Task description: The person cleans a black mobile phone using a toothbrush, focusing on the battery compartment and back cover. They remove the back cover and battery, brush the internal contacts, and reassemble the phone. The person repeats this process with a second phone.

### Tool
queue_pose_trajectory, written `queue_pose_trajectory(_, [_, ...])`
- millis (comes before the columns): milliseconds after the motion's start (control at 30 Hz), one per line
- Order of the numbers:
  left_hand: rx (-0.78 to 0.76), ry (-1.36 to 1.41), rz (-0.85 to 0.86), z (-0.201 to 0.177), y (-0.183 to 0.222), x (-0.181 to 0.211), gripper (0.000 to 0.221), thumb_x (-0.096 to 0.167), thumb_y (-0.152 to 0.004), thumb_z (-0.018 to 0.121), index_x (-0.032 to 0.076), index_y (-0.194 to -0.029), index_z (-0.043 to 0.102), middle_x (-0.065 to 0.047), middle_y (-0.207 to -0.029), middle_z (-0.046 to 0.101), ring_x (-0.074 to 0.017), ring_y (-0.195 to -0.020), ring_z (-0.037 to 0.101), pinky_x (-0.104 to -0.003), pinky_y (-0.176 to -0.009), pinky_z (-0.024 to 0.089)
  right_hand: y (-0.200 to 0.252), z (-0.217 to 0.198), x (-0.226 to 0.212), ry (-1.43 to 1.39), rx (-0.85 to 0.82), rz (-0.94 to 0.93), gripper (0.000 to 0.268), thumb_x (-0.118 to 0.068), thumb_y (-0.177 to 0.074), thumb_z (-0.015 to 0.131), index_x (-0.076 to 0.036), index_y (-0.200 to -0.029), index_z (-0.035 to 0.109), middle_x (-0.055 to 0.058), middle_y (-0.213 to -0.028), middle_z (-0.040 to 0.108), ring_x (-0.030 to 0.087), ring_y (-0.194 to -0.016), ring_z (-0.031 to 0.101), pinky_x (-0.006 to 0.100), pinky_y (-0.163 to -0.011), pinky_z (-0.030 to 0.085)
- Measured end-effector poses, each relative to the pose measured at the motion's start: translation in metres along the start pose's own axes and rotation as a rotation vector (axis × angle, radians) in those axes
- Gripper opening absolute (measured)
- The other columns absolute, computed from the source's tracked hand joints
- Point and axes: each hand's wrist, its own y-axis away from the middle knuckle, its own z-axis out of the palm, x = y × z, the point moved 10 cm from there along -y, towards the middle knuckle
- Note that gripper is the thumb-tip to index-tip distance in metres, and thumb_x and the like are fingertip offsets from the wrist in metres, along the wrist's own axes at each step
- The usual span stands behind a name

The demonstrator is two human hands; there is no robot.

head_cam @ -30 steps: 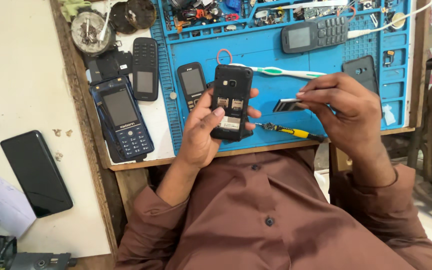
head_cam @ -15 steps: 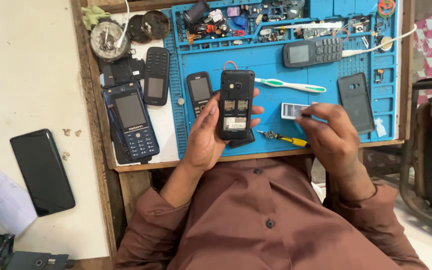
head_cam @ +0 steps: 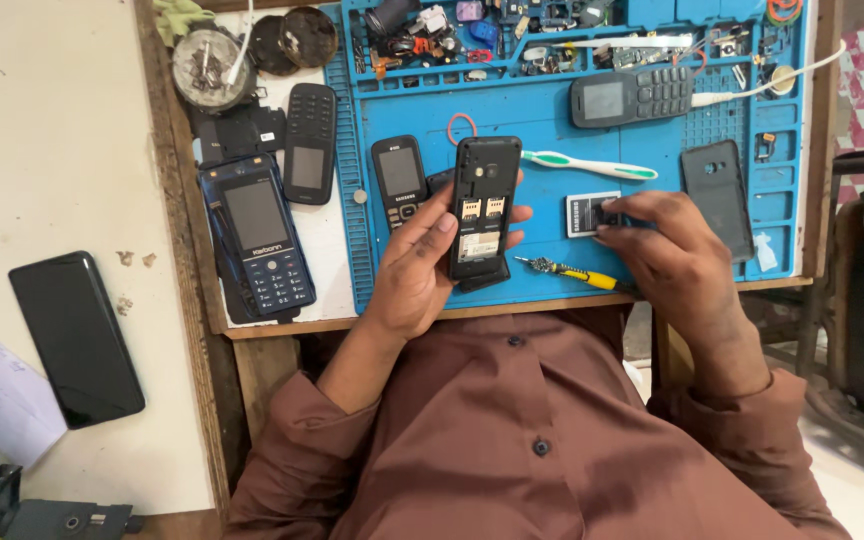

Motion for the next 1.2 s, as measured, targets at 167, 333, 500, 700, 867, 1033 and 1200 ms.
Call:
queue_pose_trajectory(167, [0.003, 0.008, 0.007, -0.002, -0.001, -0.001, 0.055, 0.028, -0.115, 0.046, -0.002, -0.16, 0.035, -0.023, -0.16, 0.046, -0.0343, -0.141, 0.056, -0.047, -0.12, 0.05, -0.005, -0.005, -0.008, -0.028, 0.026, -0.016, 0.019, -0.002, -0.087, 0.082, -0.002, -0.103, 0.073, 0.01, -0.117, 0.068, 0.03, -0.108, 0.066, 0.041, -0.09, 0.054])
queue_pose_trajectory(333, [0.012, 0.035, 0.006, -0.004, -0.001, -0.002, 0.054, 0.028, -0.115, 0.046, -0.002, -0.158, 0.036, -0.024, -0.159, 0.047, -0.0356, -0.141, 0.057, -0.048, -0.12, 0.051, -0.008, -0.008, -0.028, -0.118, 0.023, -0.071, 0.021, -0.005, -0.088, 0.08, -0.002, -0.106, 0.07, 0.01, -0.118, 0.069, 0.03, -0.109, 0.066, 0.041, -0.091, 0.055])
queue_pose_trajectory(500, [0.025, 0.019, 0.021, -0.006, -0.001, -0.001, 0.053, 0.03, -0.116, 0.044, -0.002, -0.158, 0.036, -0.025, -0.157, 0.048, -0.0369, -0.14, 0.057, -0.049, -0.118, 0.052, -0.009, 0.006, -0.042, -0.133, -0.067, -0.107, 0.029, -0.01, -0.082, 0.082, -0.002, -0.108, 0.07, 0.01, -0.111, 0.07, 0.029, -0.099, 0.066, 0.041, -0.084, 0.055])
queue_pose_trajectory(700, [0.024, 0.043, 0.025, -0.005, -0.001, 0.0, 0.054, 0.032, -0.116, 0.043, -0.001, -0.158, 0.035, -0.025, -0.157, 0.048, -0.0378, -0.14, 0.057, -0.05, -0.119, 0.051, -0.006, 0.006, -0.036, -0.111, -0.093, -0.077, 0.031, -0.013, -0.081, 0.085, -0.003, -0.107, 0.07, 0.008, -0.102, 0.07, 0.026, -0.092, 0.067, 0.038, -0.078, 0.055])
queue_pose_trajectory(867, [0.037, 0.092, 0.024, -0.006, 0.0, 0.0, 0.055, 0.033, -0.115, 0.044, 0.0, -0.158, 0.035, -0.026, -0.157, 0.048, -0.0387, -0.139, 0.057, -0.05, -0.117, 0.052, -0.002, 0.0, -0.024, -0.04, -0.037, -0.037, 0.03, -0.012, -0.082, 0.085, -0.002, -0.108, 0.072, 0.011, -0.1, 0.069, 0.028, -0.091, 0.066, 0.04, -0.077, 0.054])
queue_pose_trajectory(1033, [0.04, 0.047, 0.042, -0.008, 0.001, 0.001, 0.057, 0.035, -0.114, 0.047, -0.002, -0.157, 0.036, -0.027, -0.155, 0.05, -0.0394, -0.135, 0.06, -0.051, -0.112, 0.055, 0.003, -0.022, -0.006, -0.01, 0.138, 0.11, 0.021, -0.003, -0.099, 0.08, -0.003, -0.118, 0.072, 0.011, -0.111, 0.069, 0.026, -0.098, 0.067, 0.035, -0.078, 0.054])
queue_pose_trajectory(1200, [-0.005, 0.057, 0.102, -0.002, 0.003, 0.014, 0.061, 0.038, -0.113, 0.051, -0.001, -0.157, 0.036, -0.027, -0.155, 0.051, -0.0387, -0.132, 0.062, -0.049, -0.108, 0.058, -0.016, -0.021, -0.007, 0.12, 0.127, 0.072, 0.021, -0.005, -0.102, 0.079, -0.005, -0.121, 0.071, 0.01, -0.116, 0.07, 0.029, -0.107, 0.064, 0.039, -0.093, 0.05])
